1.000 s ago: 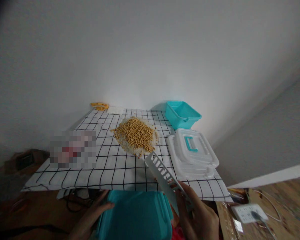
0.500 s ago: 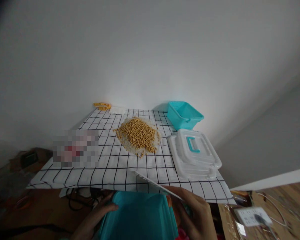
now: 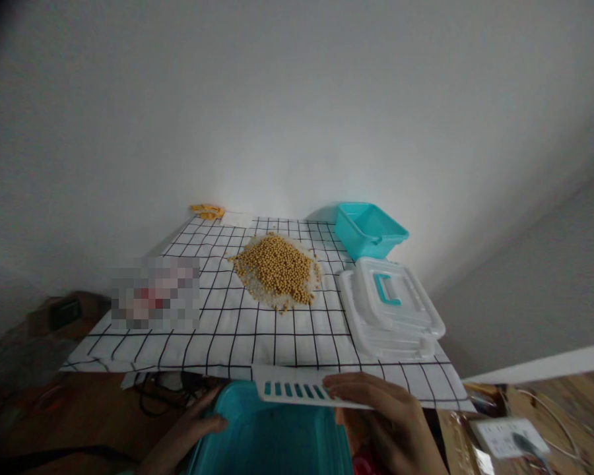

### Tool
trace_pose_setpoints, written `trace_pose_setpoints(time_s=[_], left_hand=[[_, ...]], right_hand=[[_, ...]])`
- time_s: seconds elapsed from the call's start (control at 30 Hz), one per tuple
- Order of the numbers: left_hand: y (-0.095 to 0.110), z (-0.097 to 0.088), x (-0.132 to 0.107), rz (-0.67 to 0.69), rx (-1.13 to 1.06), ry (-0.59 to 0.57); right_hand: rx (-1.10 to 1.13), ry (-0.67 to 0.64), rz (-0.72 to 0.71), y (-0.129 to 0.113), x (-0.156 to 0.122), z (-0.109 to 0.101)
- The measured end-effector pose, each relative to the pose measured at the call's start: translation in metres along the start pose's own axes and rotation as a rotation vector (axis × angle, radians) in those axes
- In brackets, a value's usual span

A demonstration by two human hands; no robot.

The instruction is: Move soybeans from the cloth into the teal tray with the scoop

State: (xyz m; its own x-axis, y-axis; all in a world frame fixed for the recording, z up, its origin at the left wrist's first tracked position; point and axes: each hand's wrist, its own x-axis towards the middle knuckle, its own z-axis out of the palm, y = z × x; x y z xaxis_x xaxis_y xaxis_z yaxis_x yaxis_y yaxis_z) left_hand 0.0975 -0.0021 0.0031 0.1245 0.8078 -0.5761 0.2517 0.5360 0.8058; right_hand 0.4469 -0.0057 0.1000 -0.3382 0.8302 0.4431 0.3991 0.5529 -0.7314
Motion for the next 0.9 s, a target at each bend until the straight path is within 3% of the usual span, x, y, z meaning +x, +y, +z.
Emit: trace_pose_setpoints(time_s=[0.1,0.27,0.43,0.67,0.9], left_hand=[[-0.011,-0.005,0.007,-0.037,-0.053,-0.053],[-0.017,-0.006,0.012,0.016,-0.075,-0.097],[-0.005,-0.008,0.007,0.072,-0.114,-0.081],[0.012,-0.013,0.004,0.040,-0.136,-0.061],[0.013,-0.018,0.012,0.092,-0.142,-0.064]], right_hand=[[-0.022,-0.013,0.032,0.003,-0.003,0.000],[0.011,-0.009,0.103,0.015,-0.007,0.005],[0.032,0.000,0.139,0.021,-0.006,0.007],[0.018,-0.024,0.185,0.014,0.002,0.008],[0.016,0.003,0.100,0.020,-0.012,-0.004]])
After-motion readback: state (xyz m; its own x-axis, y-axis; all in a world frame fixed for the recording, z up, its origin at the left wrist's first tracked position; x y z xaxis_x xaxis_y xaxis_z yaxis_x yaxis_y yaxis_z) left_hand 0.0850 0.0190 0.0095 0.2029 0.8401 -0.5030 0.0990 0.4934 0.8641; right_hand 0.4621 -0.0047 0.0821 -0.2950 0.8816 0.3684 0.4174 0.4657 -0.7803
